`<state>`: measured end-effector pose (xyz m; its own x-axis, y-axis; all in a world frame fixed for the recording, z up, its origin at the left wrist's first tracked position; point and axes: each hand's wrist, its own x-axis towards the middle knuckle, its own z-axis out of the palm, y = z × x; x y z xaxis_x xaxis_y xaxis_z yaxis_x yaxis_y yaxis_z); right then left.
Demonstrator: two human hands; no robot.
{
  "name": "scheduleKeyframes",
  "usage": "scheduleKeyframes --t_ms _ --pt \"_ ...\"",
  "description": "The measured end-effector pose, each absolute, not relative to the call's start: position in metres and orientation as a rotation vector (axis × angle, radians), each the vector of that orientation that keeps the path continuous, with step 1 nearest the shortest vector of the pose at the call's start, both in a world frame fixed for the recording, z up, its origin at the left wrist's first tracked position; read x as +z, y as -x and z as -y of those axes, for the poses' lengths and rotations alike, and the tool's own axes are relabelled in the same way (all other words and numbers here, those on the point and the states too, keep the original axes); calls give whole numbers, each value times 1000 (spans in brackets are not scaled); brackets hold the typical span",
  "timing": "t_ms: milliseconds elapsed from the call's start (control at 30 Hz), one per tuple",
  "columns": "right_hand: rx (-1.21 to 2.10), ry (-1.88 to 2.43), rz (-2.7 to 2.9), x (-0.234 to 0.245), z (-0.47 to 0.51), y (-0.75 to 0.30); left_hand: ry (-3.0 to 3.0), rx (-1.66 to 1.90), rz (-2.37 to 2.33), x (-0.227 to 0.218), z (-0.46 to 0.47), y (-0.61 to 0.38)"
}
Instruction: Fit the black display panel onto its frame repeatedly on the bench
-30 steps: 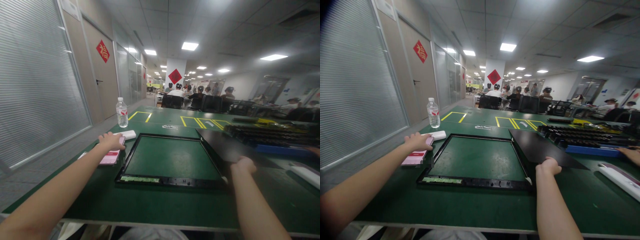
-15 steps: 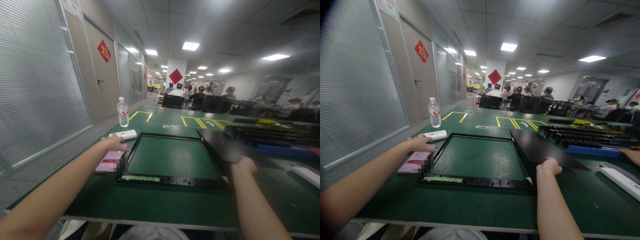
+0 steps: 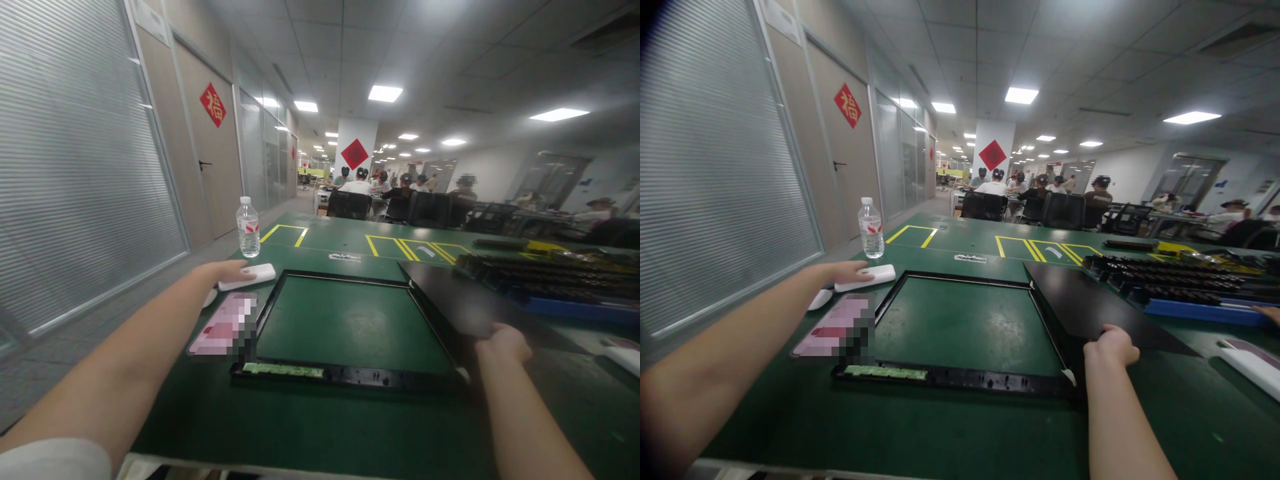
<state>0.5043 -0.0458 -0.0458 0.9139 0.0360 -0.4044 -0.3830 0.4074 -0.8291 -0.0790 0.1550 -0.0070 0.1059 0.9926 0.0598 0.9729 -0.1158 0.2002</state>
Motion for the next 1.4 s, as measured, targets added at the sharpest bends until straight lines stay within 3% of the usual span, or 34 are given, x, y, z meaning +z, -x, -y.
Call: scheduleKeyframes --t_ms 167,433,700,1400 --pt "282 1139 -358 -39 50 -497 -2265 141 -1928 -12 -166 85" --pt "313 1123 -364 -31 53 -490 -2424 240 -2143 -19 -151 85" --pt "318 1125 -386 -27 53 -486 -2648 367 -1882 -18 -142 91" --pt "322 1154 -381 -32 53 -489 -2269 386 -1646 -9 -118 112"
